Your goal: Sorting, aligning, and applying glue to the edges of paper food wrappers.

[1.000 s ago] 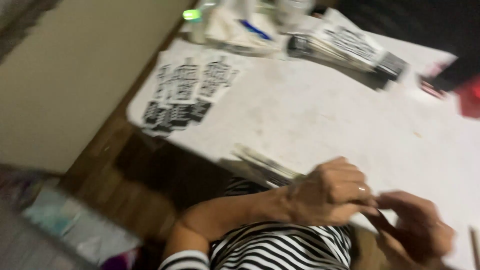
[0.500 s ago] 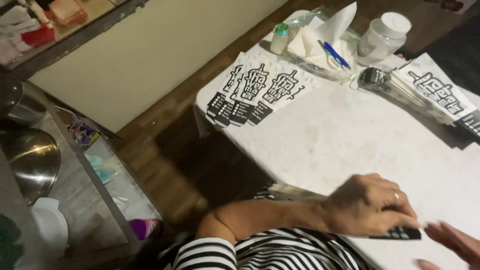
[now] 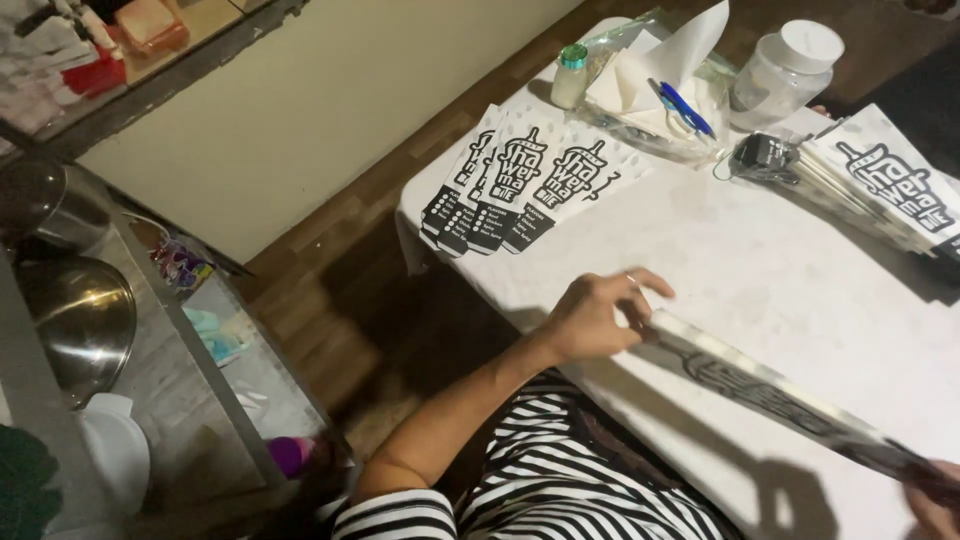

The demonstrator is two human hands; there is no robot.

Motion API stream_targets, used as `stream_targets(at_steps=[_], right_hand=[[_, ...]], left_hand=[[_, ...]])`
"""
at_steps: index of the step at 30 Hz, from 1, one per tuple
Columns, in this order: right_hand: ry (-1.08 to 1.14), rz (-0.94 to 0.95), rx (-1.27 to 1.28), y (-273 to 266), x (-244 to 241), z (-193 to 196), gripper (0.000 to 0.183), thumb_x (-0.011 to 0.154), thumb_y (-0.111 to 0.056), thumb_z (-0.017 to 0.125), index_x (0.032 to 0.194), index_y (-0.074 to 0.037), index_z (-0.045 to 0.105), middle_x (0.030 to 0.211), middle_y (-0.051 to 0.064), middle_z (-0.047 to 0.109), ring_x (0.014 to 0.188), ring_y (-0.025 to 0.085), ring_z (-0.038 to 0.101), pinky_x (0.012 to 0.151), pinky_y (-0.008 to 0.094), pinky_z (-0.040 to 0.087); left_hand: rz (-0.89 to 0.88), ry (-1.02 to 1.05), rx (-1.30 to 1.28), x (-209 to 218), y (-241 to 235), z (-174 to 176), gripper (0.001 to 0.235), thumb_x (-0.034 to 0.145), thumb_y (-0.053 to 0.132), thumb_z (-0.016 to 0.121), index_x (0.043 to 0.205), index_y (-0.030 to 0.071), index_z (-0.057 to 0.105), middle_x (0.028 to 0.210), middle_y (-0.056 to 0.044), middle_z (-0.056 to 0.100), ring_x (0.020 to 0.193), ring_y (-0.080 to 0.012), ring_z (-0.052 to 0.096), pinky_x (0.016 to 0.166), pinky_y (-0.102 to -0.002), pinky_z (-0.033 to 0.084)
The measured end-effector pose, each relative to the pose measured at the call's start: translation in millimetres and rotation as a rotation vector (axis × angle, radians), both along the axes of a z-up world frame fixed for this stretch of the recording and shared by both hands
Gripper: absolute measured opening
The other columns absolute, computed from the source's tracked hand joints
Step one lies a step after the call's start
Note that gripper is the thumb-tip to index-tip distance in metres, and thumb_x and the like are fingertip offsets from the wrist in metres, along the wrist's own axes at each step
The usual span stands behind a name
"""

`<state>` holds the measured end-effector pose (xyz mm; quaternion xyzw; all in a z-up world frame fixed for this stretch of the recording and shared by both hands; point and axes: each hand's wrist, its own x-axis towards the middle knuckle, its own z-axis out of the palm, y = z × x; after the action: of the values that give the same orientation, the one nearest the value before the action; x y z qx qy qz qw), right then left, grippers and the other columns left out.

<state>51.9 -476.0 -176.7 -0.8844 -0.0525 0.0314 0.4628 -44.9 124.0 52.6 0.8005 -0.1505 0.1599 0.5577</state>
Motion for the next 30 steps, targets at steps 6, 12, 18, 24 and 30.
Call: stream_targets(at_steps=[6,12,18,24,30], right_hand=[[-0.266,-0.128,0.413,271.7,-122.4,173.1,0.059,0.094,0.016,0.061,0.149,0.011,0.043,0.142,0.032,0.056,0.130,0.037,0.058,0.114,0.039,0.048],[-0.387,-0.129,0.454,276.8,-124.3,172.9,0.060,0.092,0.012,0.073,0.145,0.008,0.043,0.143,0.031,0.058,0.131,0.034,0.061,0.112,0.039,0.055],[-0.248,-0.358,0.361,277.0,-130.8,162.1,0.022,0.107,0.003,0.066,0.128,-0.005,0.068,0.108,0.009,0.068,0.094,0.010,0.065,0.087,0.016,0.052],[-0.371,-0.099,0.135,246.7,-115.6,161.8,0.027,0.104,0.013,0.064,0.130,0.008,0.063,0.132,0.022,0.064,0.123,0.030,0.062,0.114,0.035,0.050],[-0.251,-0.159,0.464,256.5,-120.3,186.5,0.028,0.084,0.013,0.066,0.110,0.002,0.072,0.104,0.012,0.075,0.085,0.015,0.072,0.070,0.020,0.059]], left_hand=[[-0.066,0.156,-0.210,8.8,-25.3,-81.7,0.061,0.078,0.022,0.075,0.135,0.012,0.055,0.137,-0.008,0.062,0.128,-0.0227,0.061,0.112,-0.036,0.049],[0.042,0.121,0.001,3.3,-37.6,-74.4,0.055,0.078,0.034,0.079,0.128,0.030,0.057,0.085,0.005,0.072,0.076,-0.0115,0.066,0.101,-0.035,0.053],[-0.032,0.116,-0.215,15.3,-44.4,-90.0,0.044,0.085,0.013,0.083,0.124,0.017,0.063,0.098,-0.002,0.075,0.078,-0.0106,0.071,0.062,-0.022,0.061],[0.179,0.683,0.229,4.3,-31.3,-1.9,0.041,0.077,0.054,0.075,0.116,0.050,0.064,0.087,0.013,0.074,0.079,-0.0103,0.072,0.067,-0.031,0.051],[0.259,0.807,0.209,22.1,-29.0,3.2,0.047,0.066,0.053,0.084,0.110,0.047,0.067,0.100,0.020,0.078,0.094,-0.0063,0.074,0.076,-0.029,0.053]])
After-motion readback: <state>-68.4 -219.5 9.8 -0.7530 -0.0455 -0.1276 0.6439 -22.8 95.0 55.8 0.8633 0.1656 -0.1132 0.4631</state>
